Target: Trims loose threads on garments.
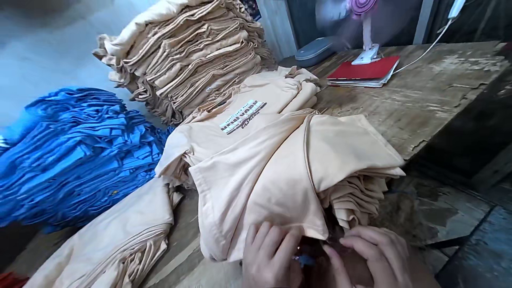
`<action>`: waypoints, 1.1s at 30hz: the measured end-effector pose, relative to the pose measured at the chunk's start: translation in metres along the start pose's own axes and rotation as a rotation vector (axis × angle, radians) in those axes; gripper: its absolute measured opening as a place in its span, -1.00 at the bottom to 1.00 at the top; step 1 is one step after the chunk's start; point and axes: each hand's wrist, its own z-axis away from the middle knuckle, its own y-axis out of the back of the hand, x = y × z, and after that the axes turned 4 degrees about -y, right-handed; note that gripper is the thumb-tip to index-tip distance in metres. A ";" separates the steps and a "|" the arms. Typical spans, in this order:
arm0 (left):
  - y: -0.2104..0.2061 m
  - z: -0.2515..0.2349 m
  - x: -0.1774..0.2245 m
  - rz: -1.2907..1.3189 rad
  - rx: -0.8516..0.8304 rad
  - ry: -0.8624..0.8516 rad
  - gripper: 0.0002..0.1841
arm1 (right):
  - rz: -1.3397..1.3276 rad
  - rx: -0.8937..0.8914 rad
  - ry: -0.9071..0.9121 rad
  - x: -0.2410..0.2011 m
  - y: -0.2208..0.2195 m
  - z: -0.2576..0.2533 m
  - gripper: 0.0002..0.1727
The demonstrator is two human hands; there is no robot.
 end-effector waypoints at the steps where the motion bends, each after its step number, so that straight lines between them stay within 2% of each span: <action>1: 0.002 0.002 -0.002 0.033 -0.003 0.008 -0.83 | -0.004 0.010 0.010 -0.004 -0.004 0.000 -0.66; 3: 0.014 -0.001 0.002 0.103 -0.030 0.059 -0.83 | -0.070 0.031 0.019 -0.010 -0.014 -0.004 -0.63; 5: 0.027 -0.012 0.007 0.169 -0.060 0.100 -0.84 | -0.257 0.042 0.022 -0.013 -0.024 -0.012 -0.74; 7: 0.035 -0.024 0.008 0.284 -0.063 0.157 -0.90 | -0.604 0.030 0.008 -0.015 -0.032 -0.025 -0.88; 9: 0.037 -0.034 0.001 0.422 -0.066 0.250 -0.89 | -0.924 0.004 -0.116 -0.021 -0.037 -0.043 -0.87; 10: 0.036 -0.037 -0.003 0.513 -0.060 0.290 -0.87 | -0.991 0.011 -0.152 -0.023 -0.038 -0.048 -0.85; 11: 0.035 -0.039 -0.007 0.594 -0.055 0.312 -0.86 | -0.957 0.003 -0.135 -0.021 -0.038 -0.050 -0.81; 14: 0.034 -0.042 -0.014 0.711 -0.071 0.258 -0.86 | -0.662 -0.036 0.002 -0.023 -0.030 -0.042 -0.43; 15: 0.035 -0.042 -0.015 0.729 -0.083 0.237 -0.86 | -0.624 -0.021 0.021 -0.028 -0.030 -0.038 -0.50; 16: 0.036 -0.043 -0.017 0.745 -0.097 0.232 -0.86 | -0.643 0.012 0.007 -0.034 -0.032 -0.036 -0.67; 18: 0.036 -0.045 -0.020 0.800 -0.106 0.283 -0.85 | -0.817 0.007 -0.127 -0.038 -0.036 -0.038 -0.87; 20: 0.033 -0.048 -0.022 0.856 -0.086 0.362 -0.86 | -1.000 -0.026 -0.286 -0.034 -0.041 -0.048 -0.84; 21: 0.032 -0.049 -0.021 0.866 -0.079 0.396 -0.86 | -1.025 -0.050 -0.268 -0.030 -0.043 -0.051 -0.77; 23: 0.031 -0.050 -0.019 0.868 -0.076 0.436 -0.85 | -0.813 -0.119 -0.086 -0.025 -0.039 -0.050 -0.48; 24: 0.031 -0.050 -0.019 0.865 -0.075 0.443 -0.84 | -0.620 -0.115 -0.003 -0.022 -0.033 -0.047 -0.50; 25: 0.031 -0.050 -0.018 0.861 -0.075 0.443 -0.84 | -0.503 -0.057 0.050 -0.020 -0.026 -0.042 -0.68; 26: 0.031 -0.048 -0.016 0.853 -0.077 0.438 -0.85 | -0.472 0.011 0.062 -0.014 -0.020 -0.036 -0.85; 27: 0.030 -0.046 -0.015 0.842 -0.079 0.423 -0.85 | -0.481 0.057 0.019 -0.009 -0.012 -0.032 -0.94; 28: 0.028 -0.044 -0.013 0.826 -0.074 0.401 -0.85 | -0.518 0.077 -0.042 -0.004 -0.007 -0.031 -0.93; 29: 0.026 -0.043 -0.012 0.814 -0.066 0.384 -0.86 | -0.559 0.077 -0.085 0.000 -0.004 -0.031 -0.84; 32: 0.022 -0.042 -0.009 0.786 -0.053 0.375 -0.86 | -0.503 0.016 -0.091 -0.008 -0.014 -0.031 -0.38; 33: 0.023 -0.042 -0.009 0.783 -0.057 0.378 -0.86 | -0.455 0.043 -0.070 -0.014 -0.021 -0.029 -0.39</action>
